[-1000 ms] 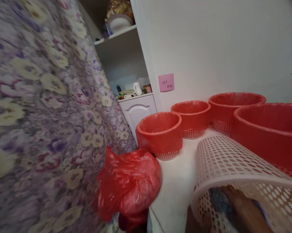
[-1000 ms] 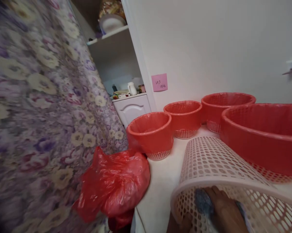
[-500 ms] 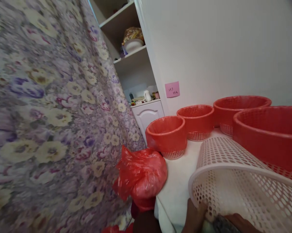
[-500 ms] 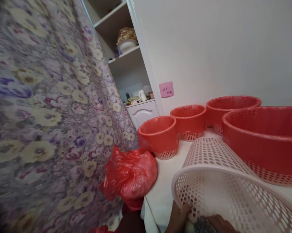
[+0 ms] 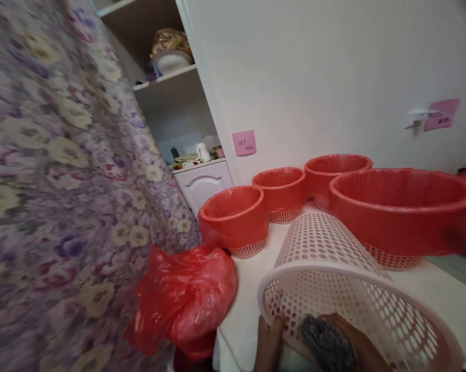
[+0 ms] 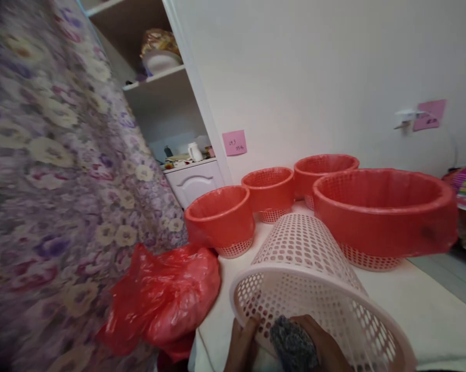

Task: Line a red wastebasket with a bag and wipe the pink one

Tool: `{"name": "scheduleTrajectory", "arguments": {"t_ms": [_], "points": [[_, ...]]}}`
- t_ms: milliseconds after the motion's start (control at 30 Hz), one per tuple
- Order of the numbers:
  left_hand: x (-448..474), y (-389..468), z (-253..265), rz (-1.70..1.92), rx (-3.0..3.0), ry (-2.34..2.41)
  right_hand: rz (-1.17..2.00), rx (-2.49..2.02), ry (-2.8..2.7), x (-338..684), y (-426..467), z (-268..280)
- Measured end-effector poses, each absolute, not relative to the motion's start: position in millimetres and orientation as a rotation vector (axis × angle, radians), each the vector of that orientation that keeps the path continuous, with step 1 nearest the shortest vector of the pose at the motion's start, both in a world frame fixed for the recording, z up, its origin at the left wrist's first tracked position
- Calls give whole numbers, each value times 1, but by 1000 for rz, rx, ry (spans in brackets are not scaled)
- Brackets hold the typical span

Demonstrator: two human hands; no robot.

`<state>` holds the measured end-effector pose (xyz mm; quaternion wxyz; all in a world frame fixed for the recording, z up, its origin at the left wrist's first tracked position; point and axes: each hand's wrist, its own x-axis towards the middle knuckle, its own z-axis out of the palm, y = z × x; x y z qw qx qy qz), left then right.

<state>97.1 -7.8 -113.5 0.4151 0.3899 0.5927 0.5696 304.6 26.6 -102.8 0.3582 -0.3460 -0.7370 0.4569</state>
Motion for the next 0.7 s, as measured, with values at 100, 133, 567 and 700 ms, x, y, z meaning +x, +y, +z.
{"name": "scheduleTrajectory", "arguments": {"t_ms": [100, 133, 567, 700], "points": [[78, 0, -90, 1426, 1058, 1473, 1308, -818, -1787, 291, 31, -88], [72, 3, -84, 1419, 1087, 1468, 1334, -816, -1752, 286, 33, -84], [49, 35, -122, 1286, 1340, 1163, 721, -1272, -1696, 297, 105, -90], [55, 39, -159, 1250, 1242, 1205, 557, -1427, -1573, 282, 144, -82]]}}
